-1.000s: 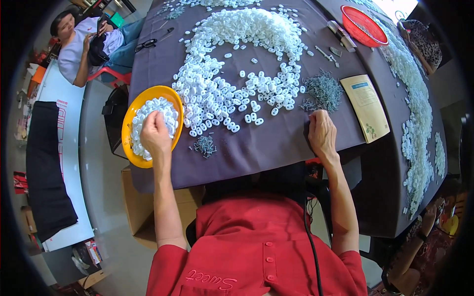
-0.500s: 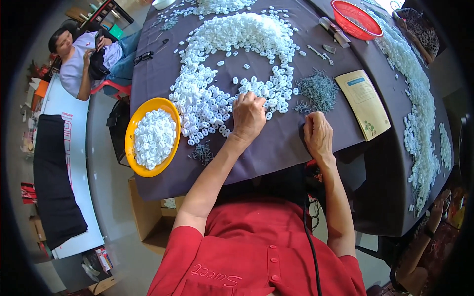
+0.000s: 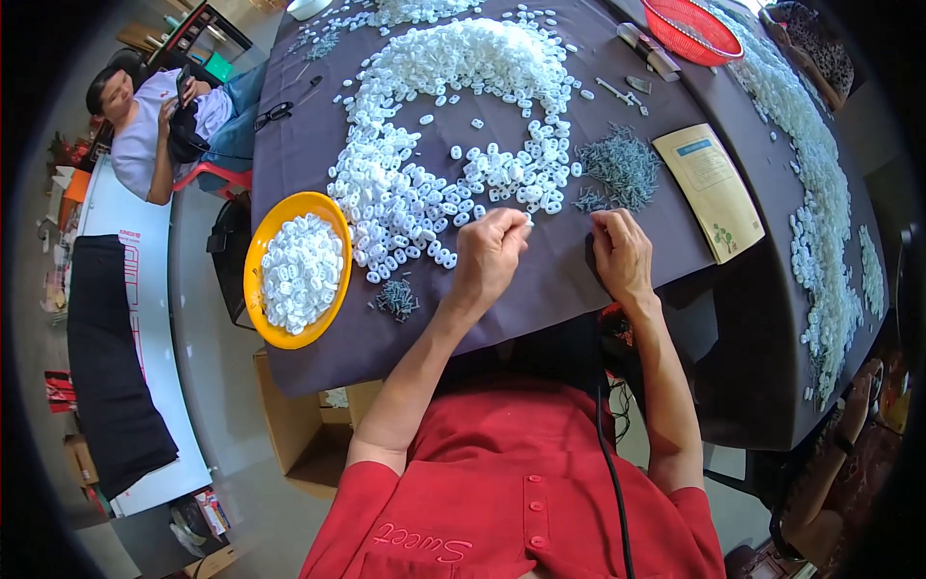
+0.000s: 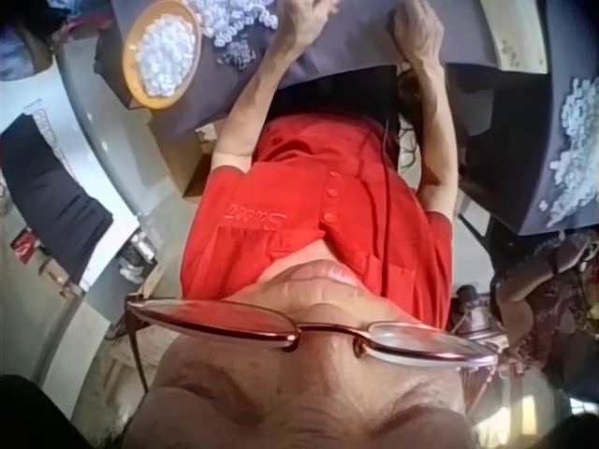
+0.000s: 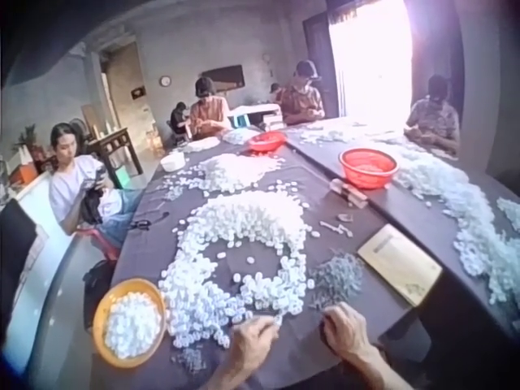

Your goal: The person assembles plastic curtain sliders by hand, attaching small wheels onto the plastic components and putting the completed pieces into a yellow plate.

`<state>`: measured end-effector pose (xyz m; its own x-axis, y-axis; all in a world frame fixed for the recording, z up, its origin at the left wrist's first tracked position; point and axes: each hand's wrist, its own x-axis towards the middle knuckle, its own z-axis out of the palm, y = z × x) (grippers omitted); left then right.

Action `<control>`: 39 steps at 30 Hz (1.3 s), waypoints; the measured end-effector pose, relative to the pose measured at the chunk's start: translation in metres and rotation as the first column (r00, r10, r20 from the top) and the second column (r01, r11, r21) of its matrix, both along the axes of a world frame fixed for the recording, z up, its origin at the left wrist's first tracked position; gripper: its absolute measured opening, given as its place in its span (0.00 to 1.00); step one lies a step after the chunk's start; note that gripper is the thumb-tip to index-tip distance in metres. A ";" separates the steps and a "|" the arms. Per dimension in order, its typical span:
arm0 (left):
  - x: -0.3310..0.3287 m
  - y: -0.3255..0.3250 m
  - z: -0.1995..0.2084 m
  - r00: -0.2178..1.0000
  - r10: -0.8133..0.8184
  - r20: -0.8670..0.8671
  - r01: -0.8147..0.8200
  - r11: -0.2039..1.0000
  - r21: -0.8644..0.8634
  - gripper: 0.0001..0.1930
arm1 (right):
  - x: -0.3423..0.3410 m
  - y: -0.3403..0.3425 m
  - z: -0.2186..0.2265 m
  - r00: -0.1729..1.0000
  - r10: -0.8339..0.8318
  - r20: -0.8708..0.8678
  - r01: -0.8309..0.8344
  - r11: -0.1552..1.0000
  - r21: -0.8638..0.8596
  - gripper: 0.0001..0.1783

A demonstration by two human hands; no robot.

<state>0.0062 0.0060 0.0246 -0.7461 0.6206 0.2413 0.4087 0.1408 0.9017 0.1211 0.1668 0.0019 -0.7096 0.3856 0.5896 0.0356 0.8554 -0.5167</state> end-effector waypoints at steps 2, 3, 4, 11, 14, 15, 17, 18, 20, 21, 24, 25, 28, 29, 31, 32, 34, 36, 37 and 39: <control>0.009 -0.005 0.001 0.994 -0.008 0.105 0.010 1.000 -0.021 0.04 | 0.002 -0.009 0.005 0.999 0.050 -0.007 -0.051 0.986 -0.157 0.06; 0.014 -0.007 -0.001 0.976 0.001 0.217 0.005 1.000 -0.025 0.04 | 0.004 -0.016 0.008 0.995 0.094 -0.018 -0.095 0.946 -0.310 0.05; 0.018 -0.009 -0.003 0.945 0.009 0.327 0.001 1.000 -0.030 0.05 | 0.004 -0.024 0.011 0.995 0.096 -0.014 -0.095 0.945 -0.312 0.05; 0.022 -0.012 -0.020 0.953 -0.041 0.301 0.045 0.999 -0.007 0.08 | -0.006 -0.056 0.007 0.966 0.260 -0.002 -0.171 0.629 -0.758 0.03; 0.028 -0.008 -0.014 0.890 -0.009 0.455 -0.007 0.999 0.033 0.09 | -0.004 -0.052 -0.007 0.957 0.289 -0.038 -0.217 0.619 -0.755 0.03; 0.028 -0.007 -0.017 0.890 -0.008 0.456 -0.007 0.999 0.032 0.09 | -0.004 -0.053 -0.005 0.957 0.285 -0.046 -0.217 0.607 -0.765 0.04; 0.028 -0.006 -0.025 0.772 0.011 0.636 -0.121 0.984 0.130 0.08 | -0.004 -0.053 -0.005 0.958 0.280 -0.053 -0.216 0.594 -0.775 0.04; 0.027 -0.007 -0.026 0.771 0.010 0.636 -0.118 0.985 0.128 0.08 | -0.004 -0.052 -0.008 0.954 0.289 -0.080 -0.239 0.571 -0.786 0.05; 0.026 -0.009 -0.029 0.733 -0.045 0.679 -0.123 0.973 0.197 0.05 | -0.004 -0.051 -0.008 0.950 0.294 -0.108 -0.260 0.547 -0.796 0.05; 0.026 -0.008 -0.028 0.733 -0.044 0.679 -0.123 0.973 0.195 0.05 | -0.004 -0.051 -0.006 0.950 0.297 -0.097 -0.258 0.569 -0.781 0.05; 0.026 -0.008 -0.026 0.717 -0.055 0.695 -0.131 0.968 0.212 0.03 | -0.005 -0.052 -0.003 0.949 0.296 -0.108 -0.269 0.583 -0.766 0.05; 0.026 -0.008 -0.027 0.731 -0.057 0.680 -0.118 0.971 0.209 0.03 | -0.005 -0.052 -0.002 0.948 0.292 -0.130 -0.283 0.577 -0.766 0.05; 0.026 -0.008 -0.026 0.744 -0.065 0.665 -0.089 0.977 0.195 0.03 | -0.005 -0.051 -0.003 0.941 0.292 -0.170 -0.319 0.605 -0.730 0.06; 0.026 -0.008 -0.026 0.745 -0.069 0.664 -0.075 0.980 0.186 0.03 | -0.004 -0.051 -0.002 0.942 0.290 -0.168 -0.317 0.605 -0.730 0.06; 0.026 -0.008 -0.029 0.748 -0.067 0.660 -0.076 0.980 0.186 0.03 | -0.005 -0.053 -0.002 0.952 0.279 -0.126 -0.278 0.616 -0.737 0.07; 0.026 -0.008 -0.030 0.752 -0.066 0.656 -0.077 0.979 0.187 0.03 | -0.005 -0.054 -0.002 0.952 0.279 -0.125 -0.278 0.615 -0.738 0.07; 0.027 -0.007 -0.029 0.750 -0.061 0.659 -0.077 0.981 0.179 0.04 | -0.005 -0.055 -0.004 0.963 0.232 -0.139 -0.242 0.509 -0.826 0.07; 0.027 -0.007 -0.028 0.748 -0.055 0.661 -0.078 0.982 0.170 0.04 | -0.005 -0.055 -0.005 0.962 0.233 -0.145 -0.247 0.501 -0.829 0.08; 0.027 -0.007 -0.028 0.754 -0.057 0.655 -0.070 0.984 0.167 0.04 | -0.005 -0.055 -0.005 0.960 0.235 -0.151 -0.252 0.493 -0.833 0.08; 0.027 -0.008 -0.028 0.759 -0.059 0.648 -0.063 0.985 0.163 0.04 | -0.004 -0.055 -0.004 0.960 0.246 -0.135 -0.247 0.512 -0.823 0.08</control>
